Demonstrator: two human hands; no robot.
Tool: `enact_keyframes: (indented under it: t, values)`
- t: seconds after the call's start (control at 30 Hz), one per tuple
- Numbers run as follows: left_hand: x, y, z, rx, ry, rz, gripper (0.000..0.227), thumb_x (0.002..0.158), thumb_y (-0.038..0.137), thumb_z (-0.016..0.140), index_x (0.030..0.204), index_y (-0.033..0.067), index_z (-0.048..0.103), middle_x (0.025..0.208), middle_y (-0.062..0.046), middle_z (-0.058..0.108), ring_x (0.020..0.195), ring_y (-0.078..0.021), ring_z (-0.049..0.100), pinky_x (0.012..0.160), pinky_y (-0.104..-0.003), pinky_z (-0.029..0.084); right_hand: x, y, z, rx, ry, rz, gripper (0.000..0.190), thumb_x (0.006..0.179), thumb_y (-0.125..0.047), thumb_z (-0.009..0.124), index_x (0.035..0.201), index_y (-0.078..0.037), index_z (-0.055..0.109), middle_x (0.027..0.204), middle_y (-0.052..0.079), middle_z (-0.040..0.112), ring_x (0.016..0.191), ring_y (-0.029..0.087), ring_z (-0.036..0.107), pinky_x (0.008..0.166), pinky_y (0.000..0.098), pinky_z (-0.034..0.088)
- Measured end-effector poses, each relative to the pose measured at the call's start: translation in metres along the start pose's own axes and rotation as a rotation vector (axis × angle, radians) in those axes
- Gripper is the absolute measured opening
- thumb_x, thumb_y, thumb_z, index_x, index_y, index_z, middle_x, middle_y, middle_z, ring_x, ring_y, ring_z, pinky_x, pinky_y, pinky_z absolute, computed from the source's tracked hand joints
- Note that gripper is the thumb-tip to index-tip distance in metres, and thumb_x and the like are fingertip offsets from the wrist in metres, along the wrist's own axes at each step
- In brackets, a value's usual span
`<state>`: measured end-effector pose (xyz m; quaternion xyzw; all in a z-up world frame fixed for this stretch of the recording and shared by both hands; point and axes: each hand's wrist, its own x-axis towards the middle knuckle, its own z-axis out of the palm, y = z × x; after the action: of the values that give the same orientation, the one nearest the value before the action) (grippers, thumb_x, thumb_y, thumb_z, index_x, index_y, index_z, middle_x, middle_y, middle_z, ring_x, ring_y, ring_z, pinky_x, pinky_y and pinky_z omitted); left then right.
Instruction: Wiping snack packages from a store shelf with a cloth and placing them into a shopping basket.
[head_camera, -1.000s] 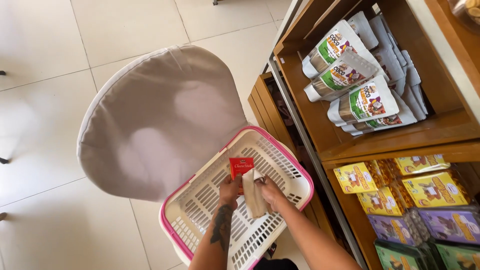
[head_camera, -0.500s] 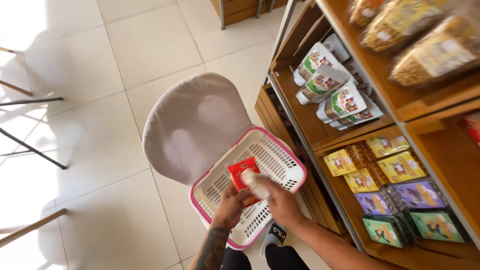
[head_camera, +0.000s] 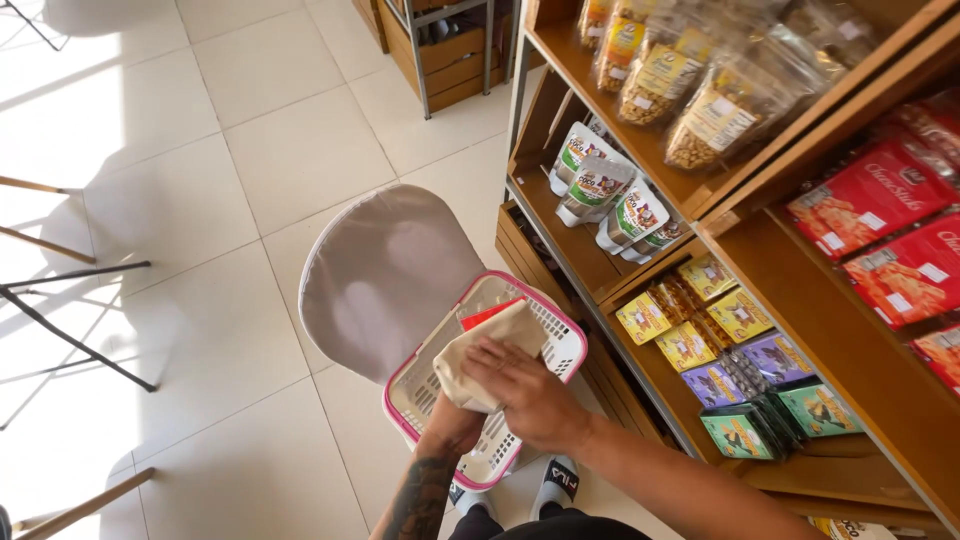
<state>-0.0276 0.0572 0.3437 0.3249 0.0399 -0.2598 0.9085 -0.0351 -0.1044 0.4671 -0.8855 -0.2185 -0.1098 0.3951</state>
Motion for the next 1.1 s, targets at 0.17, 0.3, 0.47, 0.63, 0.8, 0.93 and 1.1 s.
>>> enact_keyframes:
  t: [0.17,0.3,0.47,0.63,0.8,0.93,1.1]
  values:
    - [-0.021,0.037,0.056,0.068,-0.016,0.054,0.055,0.089,-0.009,0.059,0.142,0.0031,0.050,0.133,-0.013,0.064,0.121,-0.0256,0.064,0.105,-0.044,0.054,0.011,0.036,-0.025,-0.006,0.080,-0.104,0.055,0.084,0.010,0.052,0.137,-0.002,0.061,0.141,0.020,0.062,0.138,0.035,0.055,0.117,0.0462,0.041]
    - [-0.024,0.049,0.067,-0.124,0.082,0.006,0.040,0.097,0.009,0.056,0.137,0.0019,0.053,0.135,-0.015,0.064,0.120,-0.0280,0.065,0.103,-0.048,0.055,0.014,0.023,-0.059,-0.027,0.176,0.119,0.059,0.084,0.014,0.046,0.140,0.002,0.058,0.143,0.022,0.060,0.138,0.034,0.054,0.116,0.0422,0.043]
    - [-0.009,0.048,0.059,-0.197,0.045,0.025,0.041,0.104,0.018,0.050,0.144,0.0087,0.054,0.137,-0.012,0.063,0.121,-0.0257,0.063,0.104,-0.044,0.052,-0.025,-0.018,-0.022,0.023,-0.036,-0.162,0.063,0.077,0.014,0.043,0.134,-0.005,0.064,0.141,0.017,0.065,0.144,0.031,0.055,0.123,0.0457,0.040]
    - [-0.018,0.064,0.072,-0.168,0.044,0.080,0.041,0.107,0.025,0.047,0.140,0.0008,0.049,0.135,-0.015,0.063,0.122,-0.0284,0.064,0.105,-0.049,0.054,-0.021,0.006,-0.030,-0.040,0.096,-0.160,0.057,0.086,0.012,0.046,0.131,-0.015,0.066,0.135,0.011,0.069,0.138,0.029,0.062,0.122,0.0446,0.046]
    - [-0.021,0.068,0.083,-0.215,0.136,0.013,0.042,0.105,0.026,0.046,0.141,0.0046,0.050,0.134,-0.013,0.064,0.120,-0.0267,0.065,0.102,-0.049,0.056,-0.031,0.090,-0.034,0.640,0.177,0.656,0.056,0.097,0.004,0.053,0.149,-0.015,0.062,0.115,0.006,0.066,0.093,0.021,0.066,0.078,0.0417,0.055]
    - [-0.011,0.058,0.091,-0.165,0.144,0.025,0.044,0.104,0.024,0.047,0.146,0.0096,0.049,0.135,-0.011,0.062,0.118,-0.0243,0.065,0.099,-0.047,0.057,-0.006,0.045,-0.052,1.383,0.358,0.797,0.037,0.097,-0.003,0.055,0.133,-0.009,0.064,0.112,0.003,0.076,0.098,0.016,0.073,0.086,0.0325,0.059]
    - [0.014,0.032,0.062,0.036,0.128,0.048,0.049,0.108,0.035,0.047,0.152,0.0148,0.045,0.136,-0.016,0.061,0.108,-0.0240,0.062,0.086,-0.040,0.053,-0.032,0.000,-0.025,0.996,0.155,0.626,0.042,0.100,0.004,0.056,0.141,-0.003,0.063,0.120,0.009,0.074,0.103,0.021,0.070,0.091,0.0377,0.056]
